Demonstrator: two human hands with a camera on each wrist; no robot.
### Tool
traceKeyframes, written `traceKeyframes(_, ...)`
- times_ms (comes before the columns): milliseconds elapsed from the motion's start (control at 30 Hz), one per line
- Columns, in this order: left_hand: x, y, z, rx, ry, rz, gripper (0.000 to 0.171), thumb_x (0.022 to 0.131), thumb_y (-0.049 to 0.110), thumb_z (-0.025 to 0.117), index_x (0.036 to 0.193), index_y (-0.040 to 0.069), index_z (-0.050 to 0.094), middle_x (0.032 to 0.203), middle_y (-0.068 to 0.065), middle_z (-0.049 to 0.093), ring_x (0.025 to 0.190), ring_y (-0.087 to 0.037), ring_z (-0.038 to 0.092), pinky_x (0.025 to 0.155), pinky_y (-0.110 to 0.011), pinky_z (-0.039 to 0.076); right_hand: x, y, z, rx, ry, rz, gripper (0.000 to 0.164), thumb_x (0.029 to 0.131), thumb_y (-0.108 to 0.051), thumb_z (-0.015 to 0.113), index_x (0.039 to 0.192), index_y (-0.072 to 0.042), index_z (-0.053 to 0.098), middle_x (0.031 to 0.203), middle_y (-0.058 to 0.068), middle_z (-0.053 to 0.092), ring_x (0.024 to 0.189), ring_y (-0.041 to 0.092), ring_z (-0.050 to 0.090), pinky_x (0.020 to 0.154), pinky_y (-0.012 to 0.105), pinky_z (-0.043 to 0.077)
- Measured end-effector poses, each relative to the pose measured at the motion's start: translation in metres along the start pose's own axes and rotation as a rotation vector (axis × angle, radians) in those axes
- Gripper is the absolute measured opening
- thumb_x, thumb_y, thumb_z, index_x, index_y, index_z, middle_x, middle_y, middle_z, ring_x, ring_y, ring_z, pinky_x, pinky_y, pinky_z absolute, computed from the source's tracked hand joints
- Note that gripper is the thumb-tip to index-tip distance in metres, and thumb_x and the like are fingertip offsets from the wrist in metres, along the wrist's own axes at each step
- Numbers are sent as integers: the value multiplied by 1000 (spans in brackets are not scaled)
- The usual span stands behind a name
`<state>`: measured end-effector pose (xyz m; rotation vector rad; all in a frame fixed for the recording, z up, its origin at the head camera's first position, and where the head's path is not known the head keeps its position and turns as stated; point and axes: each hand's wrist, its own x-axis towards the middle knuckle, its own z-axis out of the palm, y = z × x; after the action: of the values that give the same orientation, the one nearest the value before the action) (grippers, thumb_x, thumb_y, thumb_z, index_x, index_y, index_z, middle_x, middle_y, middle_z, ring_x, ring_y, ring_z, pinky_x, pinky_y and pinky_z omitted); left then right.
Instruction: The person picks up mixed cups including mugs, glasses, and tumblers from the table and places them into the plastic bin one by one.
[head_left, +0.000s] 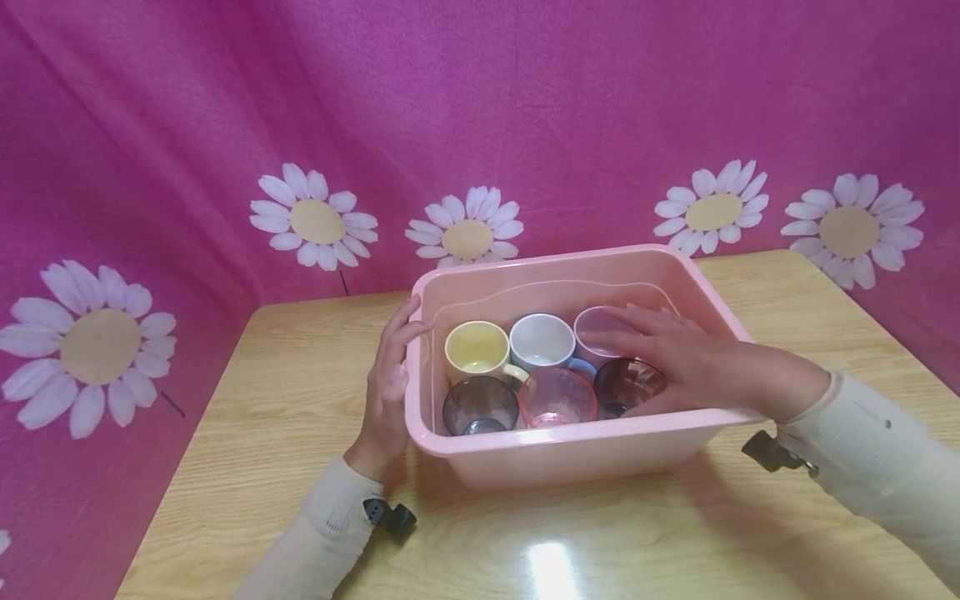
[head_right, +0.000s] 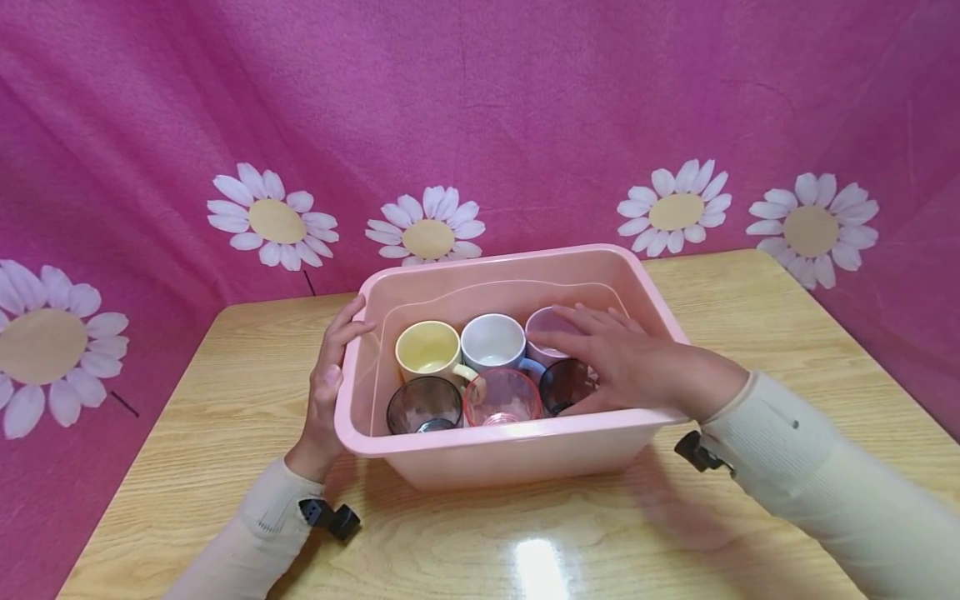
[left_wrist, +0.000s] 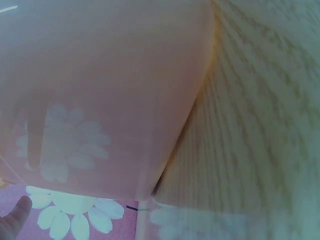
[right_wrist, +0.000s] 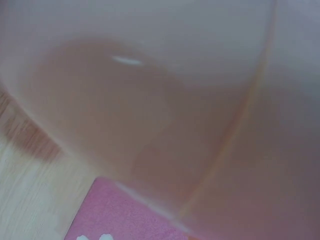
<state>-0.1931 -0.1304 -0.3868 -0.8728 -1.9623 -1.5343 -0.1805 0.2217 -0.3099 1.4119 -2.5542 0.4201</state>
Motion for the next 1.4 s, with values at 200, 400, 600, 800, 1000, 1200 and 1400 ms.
traceKeyframes(200, 1, 0, 0, 1, 2, 5, 59, 96, 47, 28, 126, 1, 49, 154, -7, 31, 143, -26, 26, 106, -53, 36, 1, 0, -1, 12, 33, -15, 81, 72, -54, 77, 136, -12, 52, 139, 10, 48, 135, 33, 28, 97, 59, 34)
traceKeyframes(400, 1, 1, 0, 7, -1, 0, 58, 95, 45, 28, 127, 0, 49, 153, -7, 32, 142, -25, 27, 105, -52, 38, 2, -8, -8, 49, -2, 80, 82, 72, -51, 79, 140, -15, 49, 146, 8, 41, 137, 34, 26, 101, 58, 34)
traceKeyframes(600, 2, 2, 0, 16, 18, 17, 51, 92, 31, 29, 125, -2, 50, 152, -10, 34, 141, -26, 29, 107, -50, 37, 2, -13, -15, 98, -20, 181, 83, 73, -54, 76, 143, -23, 45, 152, 8, 34, 140, 35, 24, 104, 59, 32)
traceKeyframes(800, 0, 3, 0, 7, 11, 2, 50, 92, 31, 30, 125, -2, 49, 152, -9, 33, 142, -26, 27, 105, -52, 37, -1, -18, -16, 187, -43, 313, 92, 71, -59, 75, 149, -27, 37, 157, 7, 22, 142, 28, 21, 106, 53, 33)
traceKeyframes(1000, -1, 6, 0, 15, 17, -5, 52, 93, 35, 31, 125, -1, 50, 152, -9, 34, 142, -26, 28, 107, -47, 37, 0, -19, -17, 210, -14, 327, 95, 71, -57, 76, 151, -34, 30, 157, 3, 21, 142, 25, 21, 105, 50, 34)
traceKeyframes(1200, -1, 9, 1, -24, 24, -13, 45, 89, 21, 34, 124, -1, 51, 151, -11, 35, 141, -27, 28, 113, -48, 27, 1, -20, -20, 208, 24, 308, 96, 71, -54, 79, 150, -39, 27, 157, -7, 21, 142, 21, 22, 104, 52, 35)
traceKeyframes(1400, 2, 8, 1, 10, 35, 16, 46, 89, 23, 33, 123, -2, 52, 150, -11, 37, 140, -27, 31, 113, -47, 28, 2, -20, -25, 193, 48, 337, 95, 70, -53, 80, 149, -40, 29, 156, -11, 22, 145, 24, 14, 104, 63, 31)
